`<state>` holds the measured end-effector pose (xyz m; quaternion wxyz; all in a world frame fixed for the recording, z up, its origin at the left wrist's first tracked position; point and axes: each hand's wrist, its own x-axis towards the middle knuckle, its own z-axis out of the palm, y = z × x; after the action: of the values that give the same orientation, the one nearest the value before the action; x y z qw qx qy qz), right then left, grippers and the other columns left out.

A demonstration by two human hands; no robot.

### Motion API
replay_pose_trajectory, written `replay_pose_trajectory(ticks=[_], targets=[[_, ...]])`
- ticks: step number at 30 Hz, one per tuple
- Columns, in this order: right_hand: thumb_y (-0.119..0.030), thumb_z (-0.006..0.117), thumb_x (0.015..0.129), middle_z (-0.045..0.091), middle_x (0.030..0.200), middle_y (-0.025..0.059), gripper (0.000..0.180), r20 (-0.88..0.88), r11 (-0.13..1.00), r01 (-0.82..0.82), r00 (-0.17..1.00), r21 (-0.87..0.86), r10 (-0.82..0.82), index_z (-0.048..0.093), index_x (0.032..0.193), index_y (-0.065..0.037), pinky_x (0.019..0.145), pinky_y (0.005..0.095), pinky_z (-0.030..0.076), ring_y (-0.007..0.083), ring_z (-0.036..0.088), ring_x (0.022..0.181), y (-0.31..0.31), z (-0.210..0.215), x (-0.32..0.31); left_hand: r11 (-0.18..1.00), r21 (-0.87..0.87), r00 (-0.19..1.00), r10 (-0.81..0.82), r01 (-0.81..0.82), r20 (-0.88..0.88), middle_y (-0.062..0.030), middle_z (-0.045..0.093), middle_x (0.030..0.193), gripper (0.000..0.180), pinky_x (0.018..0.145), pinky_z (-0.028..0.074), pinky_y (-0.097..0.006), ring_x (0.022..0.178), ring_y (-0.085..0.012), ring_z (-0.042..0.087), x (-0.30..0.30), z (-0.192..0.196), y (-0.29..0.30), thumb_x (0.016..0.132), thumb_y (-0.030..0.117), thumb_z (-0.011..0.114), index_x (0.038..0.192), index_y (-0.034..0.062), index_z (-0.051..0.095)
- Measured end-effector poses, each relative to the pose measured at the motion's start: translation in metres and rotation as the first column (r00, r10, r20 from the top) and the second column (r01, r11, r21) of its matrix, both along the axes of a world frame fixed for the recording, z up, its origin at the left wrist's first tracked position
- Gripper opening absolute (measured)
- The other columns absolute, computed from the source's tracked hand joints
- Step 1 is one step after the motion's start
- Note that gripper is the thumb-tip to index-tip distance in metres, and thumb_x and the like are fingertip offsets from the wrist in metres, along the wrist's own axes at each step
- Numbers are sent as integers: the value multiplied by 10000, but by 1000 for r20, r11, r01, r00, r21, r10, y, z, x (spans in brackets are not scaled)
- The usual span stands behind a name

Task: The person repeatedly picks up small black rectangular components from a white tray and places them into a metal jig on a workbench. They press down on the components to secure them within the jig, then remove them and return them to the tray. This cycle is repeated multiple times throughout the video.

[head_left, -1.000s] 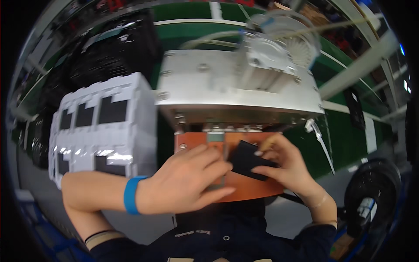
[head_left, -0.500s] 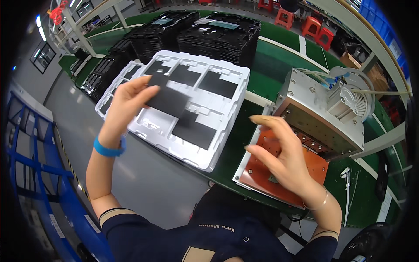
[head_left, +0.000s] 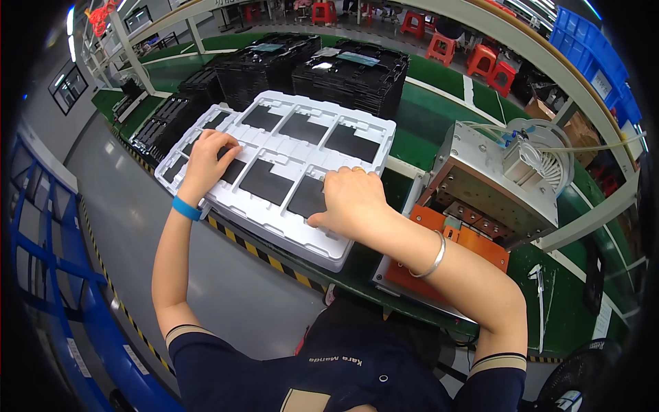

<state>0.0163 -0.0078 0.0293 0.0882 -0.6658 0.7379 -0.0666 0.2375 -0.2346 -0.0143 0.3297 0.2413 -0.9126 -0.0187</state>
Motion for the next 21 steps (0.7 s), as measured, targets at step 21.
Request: replay_pose_trajectory(ticks=[21], targets=[[86, 762, 804, 714, 941, 78, 260, 901, 734, 678, 342, -40, -266, 663, 1043, 59, 762, 220, 531, 102, 669, 855, 268, -39, -130, 971, -181, 982, -134, 156, 130, -87, 615, 711, 315, 797, 433, -405, 878, -279, 572, -18, 2, -13, 940, 234, 652, 710, 19, 665]])
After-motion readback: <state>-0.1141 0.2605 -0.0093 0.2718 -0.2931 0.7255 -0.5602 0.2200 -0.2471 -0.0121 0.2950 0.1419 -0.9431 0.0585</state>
